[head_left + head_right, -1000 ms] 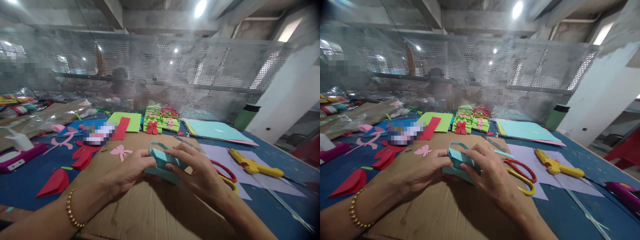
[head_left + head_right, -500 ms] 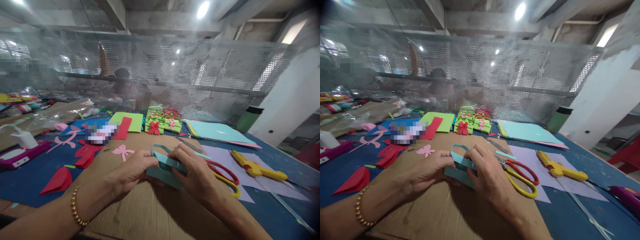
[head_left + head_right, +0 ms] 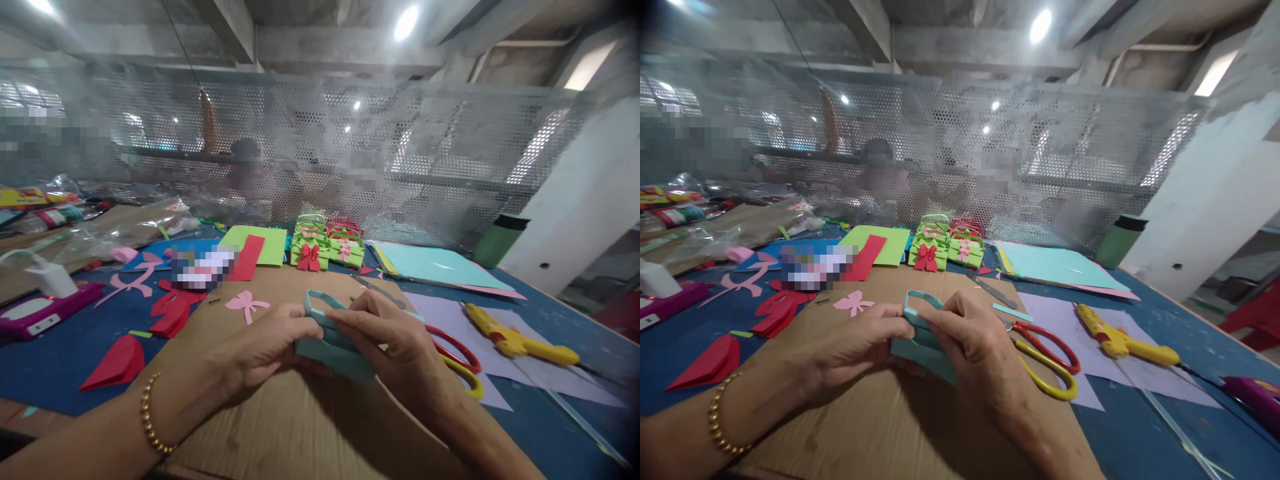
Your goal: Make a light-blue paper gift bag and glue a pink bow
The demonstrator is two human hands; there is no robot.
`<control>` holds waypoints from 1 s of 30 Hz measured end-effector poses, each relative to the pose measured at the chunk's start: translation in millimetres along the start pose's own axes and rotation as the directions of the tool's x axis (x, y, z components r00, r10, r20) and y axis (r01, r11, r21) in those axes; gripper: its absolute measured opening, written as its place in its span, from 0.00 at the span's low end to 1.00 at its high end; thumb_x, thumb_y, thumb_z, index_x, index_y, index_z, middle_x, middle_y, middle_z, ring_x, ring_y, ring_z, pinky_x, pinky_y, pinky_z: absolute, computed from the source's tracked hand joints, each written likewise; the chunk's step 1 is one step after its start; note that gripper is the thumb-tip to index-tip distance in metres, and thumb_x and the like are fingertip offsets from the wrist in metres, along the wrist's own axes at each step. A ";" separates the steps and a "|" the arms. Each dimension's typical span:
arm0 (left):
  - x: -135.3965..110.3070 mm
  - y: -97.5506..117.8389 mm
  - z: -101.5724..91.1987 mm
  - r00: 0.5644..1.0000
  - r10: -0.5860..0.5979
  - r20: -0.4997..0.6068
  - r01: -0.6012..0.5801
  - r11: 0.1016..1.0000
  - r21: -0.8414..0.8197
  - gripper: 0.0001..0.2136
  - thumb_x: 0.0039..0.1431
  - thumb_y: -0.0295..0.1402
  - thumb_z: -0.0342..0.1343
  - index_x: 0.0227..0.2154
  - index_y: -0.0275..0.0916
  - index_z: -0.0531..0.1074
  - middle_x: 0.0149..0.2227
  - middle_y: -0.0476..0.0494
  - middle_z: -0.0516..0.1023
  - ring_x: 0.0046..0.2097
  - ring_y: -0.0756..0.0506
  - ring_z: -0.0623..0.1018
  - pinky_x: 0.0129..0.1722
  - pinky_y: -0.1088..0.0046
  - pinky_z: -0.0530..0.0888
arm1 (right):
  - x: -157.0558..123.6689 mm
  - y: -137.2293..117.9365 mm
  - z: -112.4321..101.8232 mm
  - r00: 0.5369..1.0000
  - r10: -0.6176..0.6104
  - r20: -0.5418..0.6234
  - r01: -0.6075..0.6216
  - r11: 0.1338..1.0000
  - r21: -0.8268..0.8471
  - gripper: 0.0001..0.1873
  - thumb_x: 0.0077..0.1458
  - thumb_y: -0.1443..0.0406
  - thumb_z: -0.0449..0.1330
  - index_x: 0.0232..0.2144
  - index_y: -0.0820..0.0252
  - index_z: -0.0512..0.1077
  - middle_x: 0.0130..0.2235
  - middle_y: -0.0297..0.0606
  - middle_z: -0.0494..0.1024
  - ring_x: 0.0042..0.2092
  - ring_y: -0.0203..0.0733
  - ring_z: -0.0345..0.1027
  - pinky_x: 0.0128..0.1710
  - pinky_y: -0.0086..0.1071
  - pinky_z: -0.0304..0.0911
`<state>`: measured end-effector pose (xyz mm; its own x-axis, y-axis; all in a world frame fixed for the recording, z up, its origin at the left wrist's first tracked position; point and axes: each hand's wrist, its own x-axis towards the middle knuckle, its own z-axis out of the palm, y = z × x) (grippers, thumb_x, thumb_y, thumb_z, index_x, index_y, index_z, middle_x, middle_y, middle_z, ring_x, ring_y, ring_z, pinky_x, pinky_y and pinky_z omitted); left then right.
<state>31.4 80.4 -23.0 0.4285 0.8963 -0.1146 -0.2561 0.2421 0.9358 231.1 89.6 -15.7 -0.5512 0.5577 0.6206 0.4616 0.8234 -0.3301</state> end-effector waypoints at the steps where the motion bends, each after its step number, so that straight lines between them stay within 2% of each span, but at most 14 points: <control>1: -0.6 1.0 0.7 1.000 -0.010 0.002 0.010 1.000 -0.008 0.13 0.48 0.26 0.59 0.38 0.35 0.78 0.40 0.41 0.79 0.38 0.45 0.78 0.34 0.70 0.77 | -0.4 0.2 0.0 1.000 -0.006 0.001 0.006 1.000 -0.007 0.20 0.66 0.72 0.55 0.52 0.45 0.76 0.33 0.32 0.67 0.34 0.37 0.64 0.32 0.30 0.60; 7: -0.5 -1.0 -0.5 0.999 -0.026 -0.035 0.026 1.000 0.000 0.10 0.47 0.26 0.59 0.35 0.35 0.77 0.37 0.43 0.78 0.37 0.46 0.77 0.35 0.68 0.77 | 1.6 1.8 -0.8 1.000 -0.016 -0.004 0.016 1.000 0.011 0.18 0.66 0.72 0.55 0.49 0.48 0.79 0.32 0.33 0.67 0.34 0.37 0.63 0.31 0.30 0.59; 11: 0.3 -1.8 -0.9 1.000 -0.011 -0.017 0.011 1.000 -0.013 0.11 0.49 0.25 0.59 0.37 0.35 0.77 0.38 0.42 0.78 0.38 0.45 0.77 0.35 0.68 0.78 | 3.1 3.5 -0.4 1.000 -0.005 -0.030 0.006 1.000 0.019 0.16 0.66 0.71 0.56 0.47 0.48 0.80 0.30 0.32 0.66 0.33 0.37 0.62 0.30 0.30 0.58; 18: -0.5 2.3 2.3 0.999 -0.033 -0.014 0.033 0.999 -0.037 0.11 0.49 0.25 0.59 0.37 0.34 0.76 0.38 0.42 0.78 0.35 0.48 0.77 0.34 0.72 0.76 | 1.5 3.0 0.1 1.000 -0.005 -0.031 0.005 1.000 0.007 0.18 0.66 0.71 0.55 0.47 0.44 0.80 0.30 0.32 0.67 0.32 0.36 0.64 0.30 0.29 0.58; 25: 2.1 -0.7 -1.9 0.999 -0.017 -0.031 0.016 0.999 -0.046 0.14 0.49 0.26 0.61 0.41 0.33 0.77 0.44 0.37 0.79 0.42 0.43 0.78 0.37 0.67 0.78 | 2.4 4.8 -0.7 0.999 -0.021 -0.030 0.020 0.999 -0.031 0.19 0.65 0.73 0.55 0.45 0.48 0.81 0.30 0.34 0.69 0.32 0.37 0.64 0.30 0.30 0.58; 30: 3.6 -1.5 -3.5 1.000 -0.022 -0.007 0.021 0.998 -0.060 0.13 0.52 0.26 0.61 0.42 0.33 0.76 0.44 0.36 0.79 0.41 0.45 0.77 0.36 0.68 0.78 | 2.4 5.2 -0.9 0.999 -0.017 -0.030 0.016 0.999 -0.030 0.18 0.66 0.72 0.54 0.45 0.50 0.81 0.30 0.35 0.69 0.32 0.38 0.64 0.31 0.31 0.59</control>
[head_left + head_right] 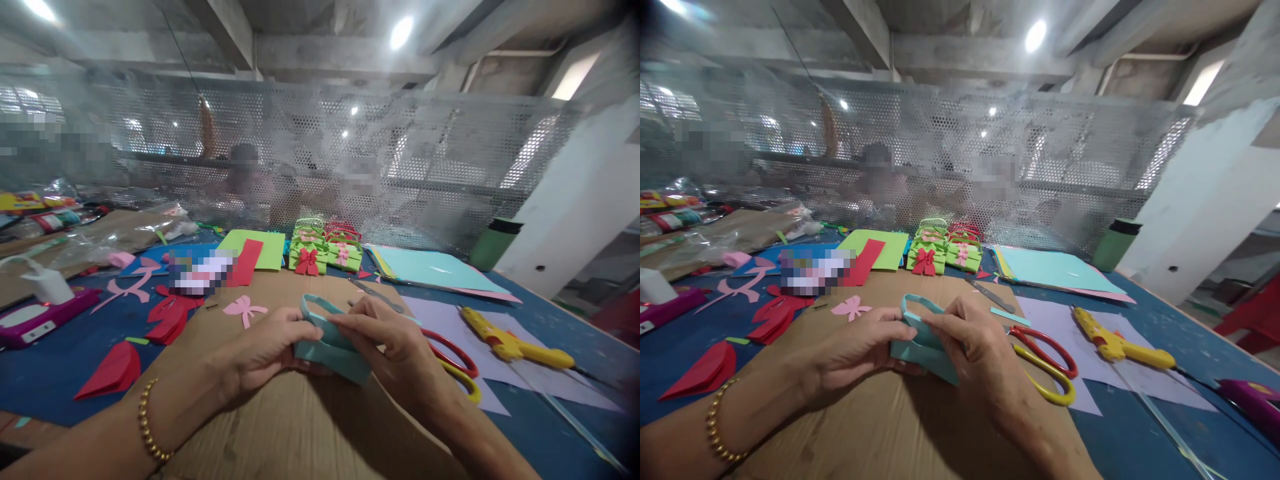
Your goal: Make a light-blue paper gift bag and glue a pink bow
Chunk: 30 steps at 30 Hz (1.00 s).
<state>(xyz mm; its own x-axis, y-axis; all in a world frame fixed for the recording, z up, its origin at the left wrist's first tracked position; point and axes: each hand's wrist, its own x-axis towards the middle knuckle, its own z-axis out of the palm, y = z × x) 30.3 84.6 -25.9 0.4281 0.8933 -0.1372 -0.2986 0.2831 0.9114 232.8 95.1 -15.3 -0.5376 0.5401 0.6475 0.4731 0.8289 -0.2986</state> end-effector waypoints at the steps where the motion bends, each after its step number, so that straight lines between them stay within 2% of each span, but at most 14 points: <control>1: 0.1 -0.1 -0.1 1.000 -0.002 0.011 0.002 1.000 -0.004 0.12 0.52 0.26 0.61 0.41 0.33 0.76 0.44 0.37 0.79 0.40 0.45 0.77 0.36 0.69 0.77 | 0.1 -0.2 -0.2 1.000 0.003 -0.003 -0.003 1.000 0.003 0.17 0.66 0.71 0.54 0.45 0.49 0.81 0.30 0.35 0.69 0.33 0.38 0.64 0.31 0.31 0.59; 4: -0.2 -0.4 -0.3 1.000 0.002 0.029 -0.003 1.000 0.004 0.11 0.53 0.25 0.61 0.41 0.33 0.77 0.42 0.37 0.79 0.40 0.45 0.77 0.37 0.68 0.77 | 0.4 -0.7 -0.9 1.000 0.030 -0.001 -0.030 0.999 0.019 0.16 0.67 0.69 0.55 0.47 0.47 0.80 0.30 0.34 0.68 0.33 0.38 0.63 0.31 0.31 0.58; 9: 0.1 -0.6 -1.4 0.999 0.002 0.036 -0.002 1.000 0.008 0.13 0.53 0.26 0.60 0.42 0.35 0.78 0.44 0.38 0.79 0.43 0.43 0.78 0.39 0.65 0.78 | -0.5 -0.3 -2.1 0.992 0.106 0.070 -0.110 0.993 0.049 0.17 0.67 0.69 0.55 0.49 0.45 0.79 0.31 0.33 0.66 0.34 0.39 0.62 0.33 0.33 0.57; 15: -2.4 3.0 0.1 1.000 -0.019 0.003 0.019 1.000 -0.006 0.09 0.51 0.26 0.62 0.37 0.34 0.79 0.39 0.40 0.79 0.42 0.44 0.76 0.40 0.65 0.78 | -0.7 0.3 -2.8 0.989 0.118 0.087 -0.122 0.992 0.037 0.18 0.68 0.69 0.53 0.47 0.45 0.80 0.30 0.34 0.65 0.33 0.40 0.61 0.31 0.33 0.56; 20: -3.5 6.2 3.0 1.000 -0.006 0.001 0.006 0.999 -0.052 0.07 0.46 0.27 0.64 0.31 0.34 0.78 0.36 0.42 0.77 0.41 0.44 0.75 0.39 0.67 0.77 | 0.8 0.9 -2.7 0.996 0.079 0.030 -0.079 0.997 -0.016 0.16 0.67 0.68 0.55 0.45 0.47 0.82 0.28 0.34 0.64 0.32 0.40 0.60 0.30 0.33 0.53; 23: -3.0 6.8 3.3 1.000 -0.004 -0.022 0.002 0.997 -0.083 0.05 0.44 0.25 0.64 0.28 0.35 0.77 0.33 0.44 0.74 0.39 0.45 0.73 0.39 0.66 0.77 | 0.7 1.7 -3.0 0.995 0.087 0.046 -0.086 0.996 -0.020 0.16 0.67 0.68 0.55 0.45 0.48 0.82 0.28 0.34 0.64 0.32 0.40 0.61 0.30 0.33 0.54; 27: -4.3 7.9 4.0 0.999 -0.008 -0.054 0.002 0.995 -0.095 0.03 0.46 0.26 0.63 0.27 0.36 0.77 0.34 0.43 0.74 0.42 0.44 0.72 0.43 0.62 0.78 | -1.3 2.8 -2.6 0.995 0.075 0.063 -0.073 0.997 -0.037 0.19 0.66 0.70 0.53 0.48 0.45 0.80 0.29 0.34 0.64 0.32 0.40 0.60 0.30 0.33 0.54; 30: -5.9 8.9 4.4 0.999 -0.014 -0.040 0.011 0.996 -0.086 0.02 0.46 0.24 0.61 0.25 0.36 0.77 0.34 0.43 0.74 0.42 0.44 0.72 0.42 0.64 0.78 | -2.2 3.0 -2.4 0.999 0.034 0.030 -0.032 0.997 -0.074 0.17 0.66 0.71 0.54 0.39 0.49 0.82 0.29 0.34 0.64 0.32 0.39 0.59 0.31 0.33 0.54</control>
<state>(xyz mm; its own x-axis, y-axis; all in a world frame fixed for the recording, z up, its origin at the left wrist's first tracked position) 28.9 80.3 -15.3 0.3980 0.9023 -0.1656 -0.3658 0.3217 0.8733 237.1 96.1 -15.9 -0.5420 0.5725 0.6152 0.5402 0.7981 -0.2669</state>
